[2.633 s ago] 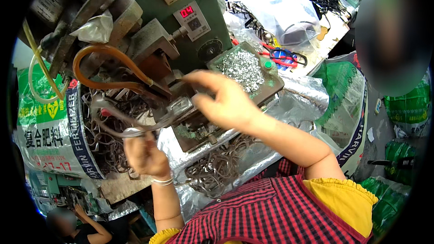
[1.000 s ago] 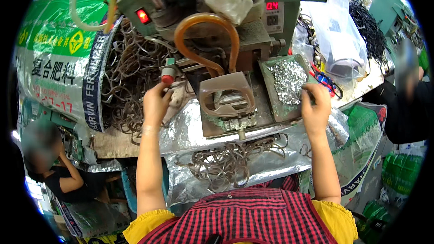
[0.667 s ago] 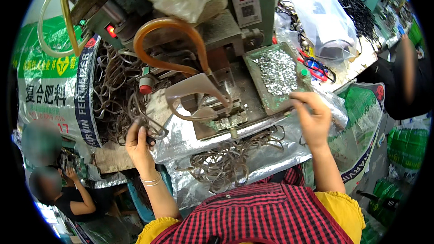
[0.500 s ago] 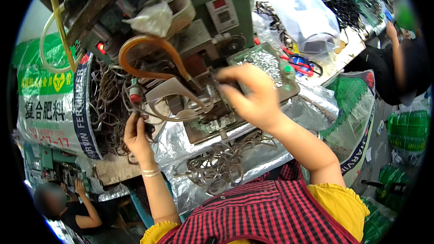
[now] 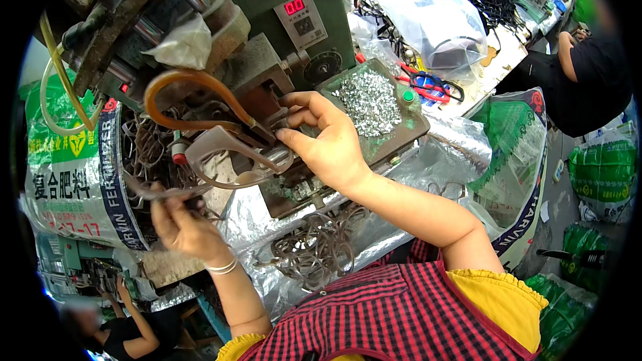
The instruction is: The person repeatedly picks a metal ring and a small metal piece, places them into a press machine, and presses a button to assemble them. The finished parts are dropped onto a foil-lined tray. The process is repeated continuously.
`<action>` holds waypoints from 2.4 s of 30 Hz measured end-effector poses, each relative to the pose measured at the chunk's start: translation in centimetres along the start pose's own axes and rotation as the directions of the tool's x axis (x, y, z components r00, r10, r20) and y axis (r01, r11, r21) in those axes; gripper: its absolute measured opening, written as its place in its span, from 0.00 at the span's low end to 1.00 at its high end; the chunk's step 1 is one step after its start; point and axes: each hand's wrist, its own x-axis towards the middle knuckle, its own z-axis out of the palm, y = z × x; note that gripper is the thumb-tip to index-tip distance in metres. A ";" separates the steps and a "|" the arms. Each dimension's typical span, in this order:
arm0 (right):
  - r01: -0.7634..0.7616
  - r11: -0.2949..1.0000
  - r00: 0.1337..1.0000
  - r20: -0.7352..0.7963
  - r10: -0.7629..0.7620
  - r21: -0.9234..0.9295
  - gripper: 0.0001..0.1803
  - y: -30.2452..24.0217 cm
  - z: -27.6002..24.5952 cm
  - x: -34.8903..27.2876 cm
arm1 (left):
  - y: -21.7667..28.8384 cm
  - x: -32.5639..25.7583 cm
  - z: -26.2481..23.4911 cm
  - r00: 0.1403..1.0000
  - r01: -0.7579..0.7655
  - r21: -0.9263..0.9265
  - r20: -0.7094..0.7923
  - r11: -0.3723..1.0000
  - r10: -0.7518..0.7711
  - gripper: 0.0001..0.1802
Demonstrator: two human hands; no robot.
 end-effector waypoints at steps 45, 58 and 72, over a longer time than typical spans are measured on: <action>0.249 0.636 0.834 -0.173 -0.525 -0.730 0.05 2.8 -9.4 -2.1 | 0.7 -2.3 4.0 0.691 -0.570 0.015 0.549 0.821 0.470 0.18; 0.386 0.542 0.874 0.109 -0.473 -0.746 0.23 -1.4 -6.7 -3.6 | 1.7 -1.9 4.3 0.701 -0.592 0.059 0.529 0.804 0.478 0.21; 0.649 0.486 0.754 0.411 -0.512 -0.585 0.08 -3.2 -2.1 -2.5 | 5.8 2.9 2.4 0.930 -0.287 -0.085 0.214 0.954 0.299 0.20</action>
